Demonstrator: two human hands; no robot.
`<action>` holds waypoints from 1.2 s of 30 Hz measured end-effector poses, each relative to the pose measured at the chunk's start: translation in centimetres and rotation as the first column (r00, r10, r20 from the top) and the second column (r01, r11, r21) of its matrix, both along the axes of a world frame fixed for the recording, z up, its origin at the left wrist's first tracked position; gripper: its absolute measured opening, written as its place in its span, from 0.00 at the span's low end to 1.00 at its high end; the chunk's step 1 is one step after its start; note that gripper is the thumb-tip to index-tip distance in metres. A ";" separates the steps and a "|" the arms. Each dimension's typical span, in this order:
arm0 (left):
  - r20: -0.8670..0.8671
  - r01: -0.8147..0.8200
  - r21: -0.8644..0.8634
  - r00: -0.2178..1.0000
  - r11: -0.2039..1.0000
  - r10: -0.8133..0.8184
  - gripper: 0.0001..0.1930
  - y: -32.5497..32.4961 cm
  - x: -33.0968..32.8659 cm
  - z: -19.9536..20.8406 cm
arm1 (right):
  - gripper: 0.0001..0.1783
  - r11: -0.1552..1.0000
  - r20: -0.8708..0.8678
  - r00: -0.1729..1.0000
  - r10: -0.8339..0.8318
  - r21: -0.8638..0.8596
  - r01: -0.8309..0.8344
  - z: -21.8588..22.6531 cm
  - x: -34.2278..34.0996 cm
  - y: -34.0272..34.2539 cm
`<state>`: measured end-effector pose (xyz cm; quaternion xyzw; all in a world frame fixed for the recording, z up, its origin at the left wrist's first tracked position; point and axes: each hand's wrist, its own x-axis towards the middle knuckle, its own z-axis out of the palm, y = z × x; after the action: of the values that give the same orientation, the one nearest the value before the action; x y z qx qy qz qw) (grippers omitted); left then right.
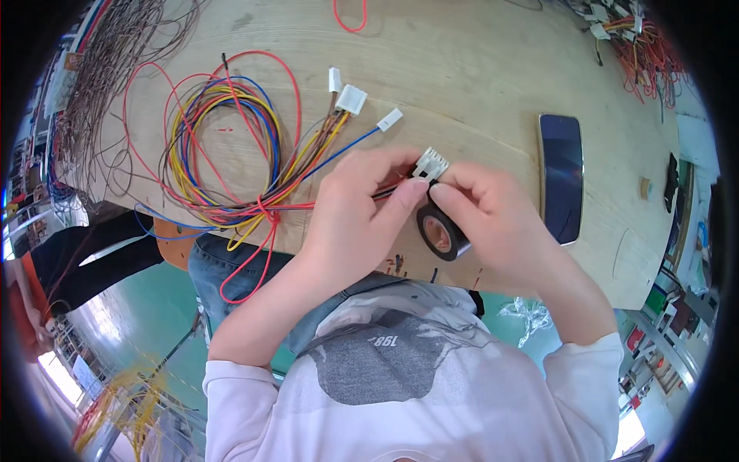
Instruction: Bundling and wrapping electrical wire harnesses with black electrical tape.
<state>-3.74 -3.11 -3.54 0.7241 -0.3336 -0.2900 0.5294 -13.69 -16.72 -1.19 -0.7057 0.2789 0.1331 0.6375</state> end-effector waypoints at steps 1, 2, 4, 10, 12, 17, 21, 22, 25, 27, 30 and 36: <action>-0.423 -0.085 -0.054 0.905 0.995 0.055 0.08 0.0 0.0 0.5 | 0.07 0.995 0.038 0.999 0.003 -0.099 0.001 0.5 -0.1 0.3; -0.511 -0.127 -0.099 0.858 0.987 0.060 0.08 -0.1 -0.1 0.9 | 0.07 0.995 0.047 0.999 0.014 -0.104 -0.009 1.1 0.0 0.7; -0.537 -0.133 -0.078 0.840 0.988 0.070 0.08 0.1 0.4 2.3 | 0.05 0.952 0.235 0.968 0.088 -0.305 -0.013 2.0 0.1 1.3; -0.816 -0.248 -0.151 0.577 0.957 0.021 0.08 0.8 0.5 2.9 | 0.03 0.943 0.313 0.946 0.079 -0.332 0.031 2.2 0.3 2.0; -0.843 -0.236 -0.177 0.538 0.955 -0.023 0.08 1.1 0.7 3.0 | 0.03 0.949 0.316 0.946 0.076 -0.314 0.029 2.2 0.4 2.1; -0.311 -0.031 -0.190 0.950 0.981 -0.030 0.18 1.9 0.2 1.9 | 0.05 0.960 0.274 0.960 0.058 -0.278 0.022 2.6 0.3 2.4; -0.106 0.035 -0.127 0.993 0.991 -0.049 0.16 2.1 0.5 2.0 | 0.09 0.910 0.329 0.928 0.175 -0.413 -0.025 2.9 0.3 1.7; -0.040 0.048 -0.097 0.998 0.994 -0.052 0.16 2.2 0.6 2.5 | 0.10 0.926 0.305 0.946 0.112 -0.377 0.012 3.1 0.1 1.2; 0.154 0.051 -0.135 0.988 0.990 -0.030 0.18 2.4 0.3 2.0 | 0.10 0.990 0.271 0.961 -0.057 -0.107 0.089 4.0 0.1 0.7; 0.233 0.052 -0.179 0.972 0.983 -0.009 0.17 2.6 0.0 1.7 | 0.07 0.969 0.154 0.975 -0.158 0.214 0.123 4.5 1.0 1.9; 0.296 0.045 -0.247 0.955 0.968 0.031 0.16 2.5 -0.3 1.1 | 0.07 0.975 0.071 0.988 -0.136 0.188 0.120 4.4 2.2 1.7; 0.351 0.100 0.079 0.928 0.992 -0.121 0.29 3.9 0.1 1.3 | 0.07 0.978 0.087 0.992 -0.093 0.195 0.075 4.1 2.4 1.8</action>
<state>-3.65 0.77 -2.24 0.7600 -0.4553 -0.1936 0.4215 -11.29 -14.91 2.94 -0.6344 0.2636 0.0982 0.7200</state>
